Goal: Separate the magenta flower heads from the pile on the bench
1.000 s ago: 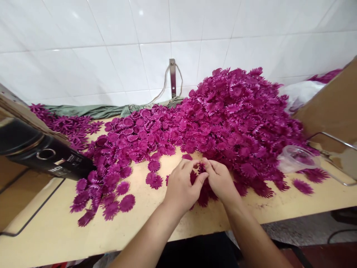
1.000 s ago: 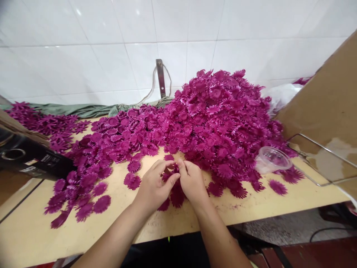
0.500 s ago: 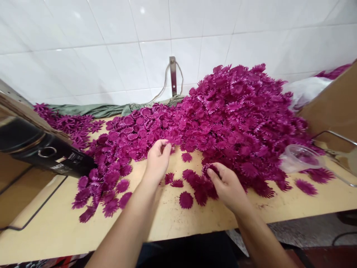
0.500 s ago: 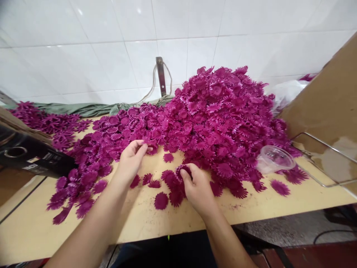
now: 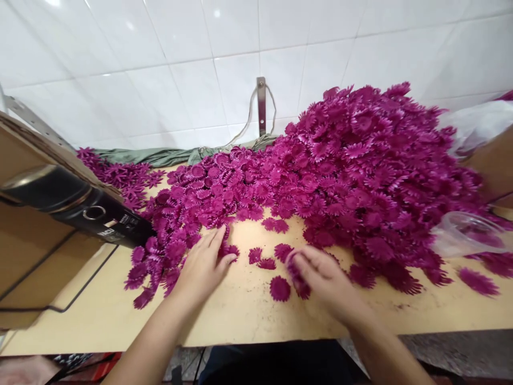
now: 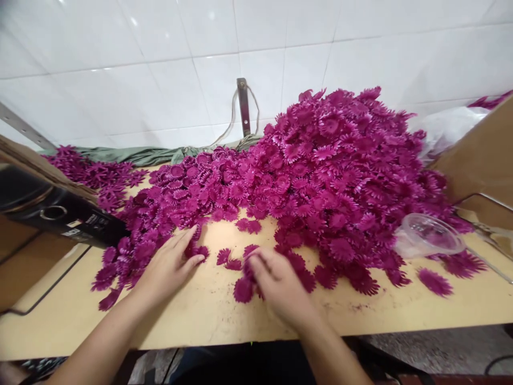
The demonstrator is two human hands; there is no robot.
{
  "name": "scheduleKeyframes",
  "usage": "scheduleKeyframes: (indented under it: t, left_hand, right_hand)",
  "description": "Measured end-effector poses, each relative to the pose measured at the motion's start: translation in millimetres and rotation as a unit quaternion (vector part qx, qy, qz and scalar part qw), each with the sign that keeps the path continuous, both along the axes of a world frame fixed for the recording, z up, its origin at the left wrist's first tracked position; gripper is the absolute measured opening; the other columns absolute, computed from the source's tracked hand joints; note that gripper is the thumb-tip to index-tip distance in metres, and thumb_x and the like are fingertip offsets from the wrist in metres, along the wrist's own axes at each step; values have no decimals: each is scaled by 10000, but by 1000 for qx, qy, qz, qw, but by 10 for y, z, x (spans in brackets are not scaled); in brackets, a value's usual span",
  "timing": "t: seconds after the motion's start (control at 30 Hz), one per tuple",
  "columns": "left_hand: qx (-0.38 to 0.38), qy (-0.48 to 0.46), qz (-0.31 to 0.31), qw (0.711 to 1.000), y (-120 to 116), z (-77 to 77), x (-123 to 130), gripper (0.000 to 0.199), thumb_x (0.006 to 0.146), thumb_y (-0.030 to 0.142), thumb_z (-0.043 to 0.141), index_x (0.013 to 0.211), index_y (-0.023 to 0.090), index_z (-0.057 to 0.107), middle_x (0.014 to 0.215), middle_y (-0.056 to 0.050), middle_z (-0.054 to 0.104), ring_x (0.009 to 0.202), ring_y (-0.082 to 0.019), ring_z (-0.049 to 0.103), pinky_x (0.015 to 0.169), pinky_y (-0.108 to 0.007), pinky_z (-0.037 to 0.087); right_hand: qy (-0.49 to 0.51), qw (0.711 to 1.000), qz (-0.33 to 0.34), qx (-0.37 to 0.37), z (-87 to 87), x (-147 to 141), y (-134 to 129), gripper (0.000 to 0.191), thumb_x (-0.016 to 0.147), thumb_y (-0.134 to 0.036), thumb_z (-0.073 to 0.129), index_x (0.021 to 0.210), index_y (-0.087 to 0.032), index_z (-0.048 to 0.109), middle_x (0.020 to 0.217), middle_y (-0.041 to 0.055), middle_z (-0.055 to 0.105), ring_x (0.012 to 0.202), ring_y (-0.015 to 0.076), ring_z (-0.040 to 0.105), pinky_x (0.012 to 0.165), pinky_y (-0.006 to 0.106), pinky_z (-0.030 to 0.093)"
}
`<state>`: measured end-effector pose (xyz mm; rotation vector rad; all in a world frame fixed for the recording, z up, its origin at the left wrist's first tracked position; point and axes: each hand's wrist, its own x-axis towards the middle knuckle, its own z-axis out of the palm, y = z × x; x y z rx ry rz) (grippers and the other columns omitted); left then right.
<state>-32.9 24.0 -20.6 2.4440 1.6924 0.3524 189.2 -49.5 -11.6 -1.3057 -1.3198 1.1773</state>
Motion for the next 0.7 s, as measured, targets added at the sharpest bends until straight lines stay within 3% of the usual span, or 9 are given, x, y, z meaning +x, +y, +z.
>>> scheduleKeyframes:
  t: [0.07, 0.13, 0.27, 0.43, 0.57, 0.7]
  left_hand:
    - [14, 6, 6, 1000, 27, -17, -65, 598, 803, 409, 504, 1321, 115, 444, 1326, -158, 523, 1238, -311, 460, 1016, -465, 388]
    - [37, 14, -5, 999, 53, -46, -147, 553, 808, 403, 493, 1301, 152, 470, 1297, -133, 555, 1223, -302, 475, 999, -449, 405]
    - [90, 45, 0, 995, 115, -122, -315, 453, 843, 301, 408, 1266, 177, 509, 1259, -127, 583, 1169, -296, 521, 953, -436, 442]
    - [123, 50, 16, 991, 164, -81, -338, 426, 840, 265, 393, 1203, 123, 563, 1221, -165, 592, 1106, -321, 549, 937, -472, 446]
    - [163, -43, -2, 986, 59, 105, -65, 409, 855, 281, 394, 1192, 122, 564, 1209, -158, 589, 1121, -299, 533, 968, -490, 422]
    - [111, -173, -104, 973, -103, 221, 430, 387, 851, 366, 472, 1163, 164, 581, 1136, -122, 640, 1063, -262, 574, 915, -456, 469]
  right_hand:
    - [-37, 993, 108, 22, -37, -221, -40, 233, 849, -296, 434, 647, -197, 494, 597, -9, 502, 560, 128, 482, 533, 242, 408]
    - [-90, 984, 143, 50, -84, -334, 2, 210, 837, -234, 419, 641, -195, 482, 627, 2, 512, 603, 142, 496, 573, 261, 414]
    - [-166, 982, 49, 69, -150, -180, 251, 168, 815, -236, 418, 687, -189, 516, 689, 37, 563, 660, 177, 532, 622, 306, 433]
    - [-143, 983, -84, 84, -156, 116, 380, 153, 788, -307, 456, 749, -188, 544, 685, 36, 592, 647, 178, 554, 632, 310, 452]
    - [-107, 982, -125, 89, -137, 97, 345, 170, 753, -331, 469, 762, -183, 553, 679, 33, 594, 623, 167, 551, 616, 291, 449]
    - [-124, 978, -144, 82, -98, 21, 357, 317, 798, -416, 439, 561, -205, 435, 498, -26, 429, 476, 121, 411, 482, 254, 342]
